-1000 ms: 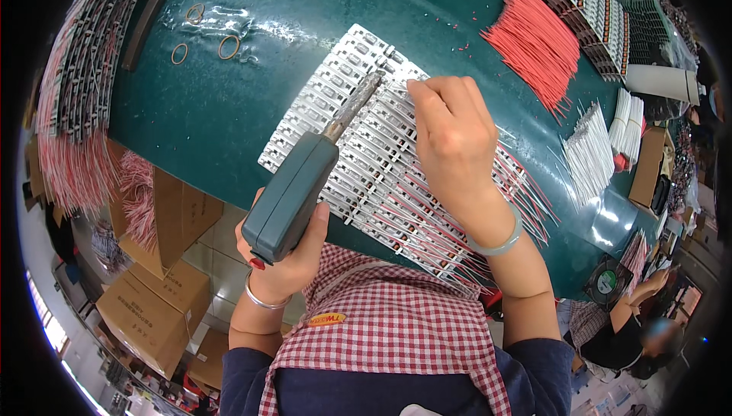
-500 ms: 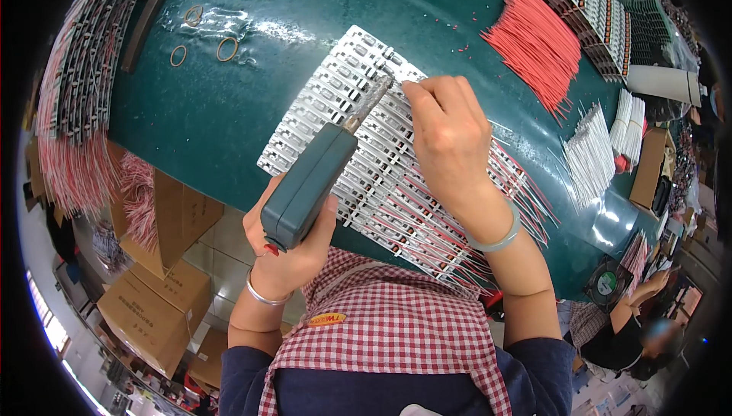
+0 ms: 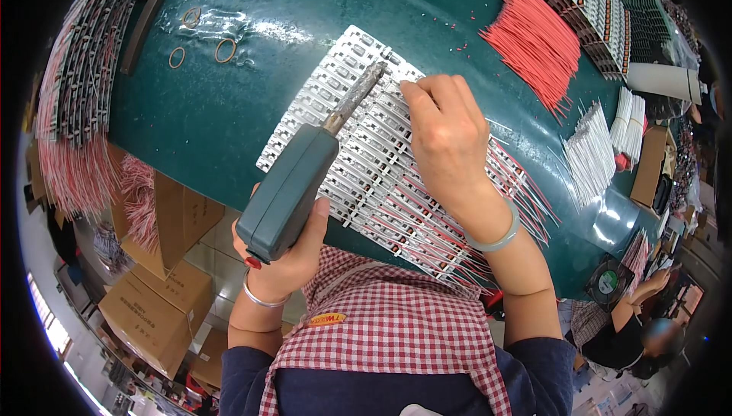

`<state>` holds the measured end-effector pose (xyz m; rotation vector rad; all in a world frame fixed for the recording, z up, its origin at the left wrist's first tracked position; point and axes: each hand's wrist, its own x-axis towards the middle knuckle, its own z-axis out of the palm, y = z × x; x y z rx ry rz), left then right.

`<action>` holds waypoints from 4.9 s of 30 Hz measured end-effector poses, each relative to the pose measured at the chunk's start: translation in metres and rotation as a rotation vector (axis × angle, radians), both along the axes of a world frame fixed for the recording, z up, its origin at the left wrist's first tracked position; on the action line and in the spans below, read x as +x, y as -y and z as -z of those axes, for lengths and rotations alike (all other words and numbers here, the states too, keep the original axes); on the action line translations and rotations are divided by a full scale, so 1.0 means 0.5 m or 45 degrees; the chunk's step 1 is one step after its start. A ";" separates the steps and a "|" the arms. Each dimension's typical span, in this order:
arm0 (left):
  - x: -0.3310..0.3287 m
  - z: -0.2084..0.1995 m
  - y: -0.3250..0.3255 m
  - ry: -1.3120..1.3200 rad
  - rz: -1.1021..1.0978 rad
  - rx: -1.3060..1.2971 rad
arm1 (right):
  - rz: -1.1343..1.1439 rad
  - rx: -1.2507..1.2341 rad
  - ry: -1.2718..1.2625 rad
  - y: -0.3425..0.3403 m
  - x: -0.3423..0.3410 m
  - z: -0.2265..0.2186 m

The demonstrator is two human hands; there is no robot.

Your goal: The person uses a soldering iron to attach red and white wires to a white plastic grid fixture on a green workbench. They repeatedly pick up individual wires, place them into slots on the grid, and apply heat with the soldering iron to secure them.

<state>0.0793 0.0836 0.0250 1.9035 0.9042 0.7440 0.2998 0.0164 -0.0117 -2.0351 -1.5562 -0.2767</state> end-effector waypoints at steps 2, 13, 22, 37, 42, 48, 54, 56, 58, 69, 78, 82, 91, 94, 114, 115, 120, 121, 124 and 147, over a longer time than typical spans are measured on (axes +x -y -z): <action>0.000 -0.002 -0.001 0.007 -0.006 -0.013 | -0.002 -0.015 -0.012 0.001 0.000 -0.005; 0.015 -0.001 -0.011 0.020 0.041 0.017 | 0.099 0.014 0.001 -0.002 0.024 -0.012; 0.031 -0.002 -0.018 0.003 0.102 0.018 | 0.122 0.025 -0.012 -0.013 0.025 0.004; 0.040 0.000 -0.017 -0.047 0.126 0.024 | 0.116 -0.008 0.020 -0.018 0.024 0.005; 0.033 -0.007 -0.013 -0.075 0.087 -0.010 | 0.117 -0.006 0.028 -0.018 0.022 0.003; -0.002 -0.003 0.008 0.038 -0.125 -0.259 | 0.114 -0.023 0.038 -0.018 0.022 0.001; 0.009 -0.010 0.004 0.050 -0.076 -0.047 | 0.114 -0.032 0.042 -0.017 0.019 0.002; 0.016 -0.008 -0.006 -0.004 0.028 0.106 | 0.119 -0.017 0.057 -0.018 0.020 0.002; 0.020 0.002 -0.009 -0.010 0.073 0.151 | 0.117 0.007 0.068 -0.019 0.020 0.003; 0.038 0.028 -0.009 0.088 0.078 0.020 | 0.135 -0.034 0.071 -0.018 0.017 0.004; 0.024 0.001 -0.004 0.031 0.028 0.066 | 0.131 -0.044 0.077 -0.020 0.016 0.000; 0.012 -0.011 -0.010 0.057 -0.200 -0.120 | 0.129 -0.045 0.074 -0.019 0.016 0.001; 0.044 -0.116 -0.255 0.592 -0.547 0.244 | 0.122 -0.006 0.050 -0.016 0.011 -0.013; 0.008 -0.060 -0.281 0.622 -0.534 -0.211 | 0.098 0.070 0.001 -0.012 -0.003 -0.024; -0.068 -0.006 -0.142 0.638 -0.469 -0.482 | 0.452 -0.024 0.189 0.190 0.115 -0.174; -0.067 -0.006 -0.139 0.646 -0.489 -0.468 | 0.517 -0.110 0.220 0.233 0.142 -0.160; -0.057 0.008 -0.127 0.648 -0.443 -0.594 | 0.597 -0.255 0.089 0.314 0.205 -0.066; -0.055 0.005 -0.125 0.630 -0.431 -0.603 | 0.518 -0.167 0.085 0.282 0.207 -0.058; -0.053 -0.012 -0.113 0.596 -0.413 -0.544 | 0.325 -0.062 0.117 0.165 0.228 -0.038; -0.026 -0.018 -0.198 0.561 -0.228 -0.512 | 0.469 -0.004 0.518 0.012 0.310 0.079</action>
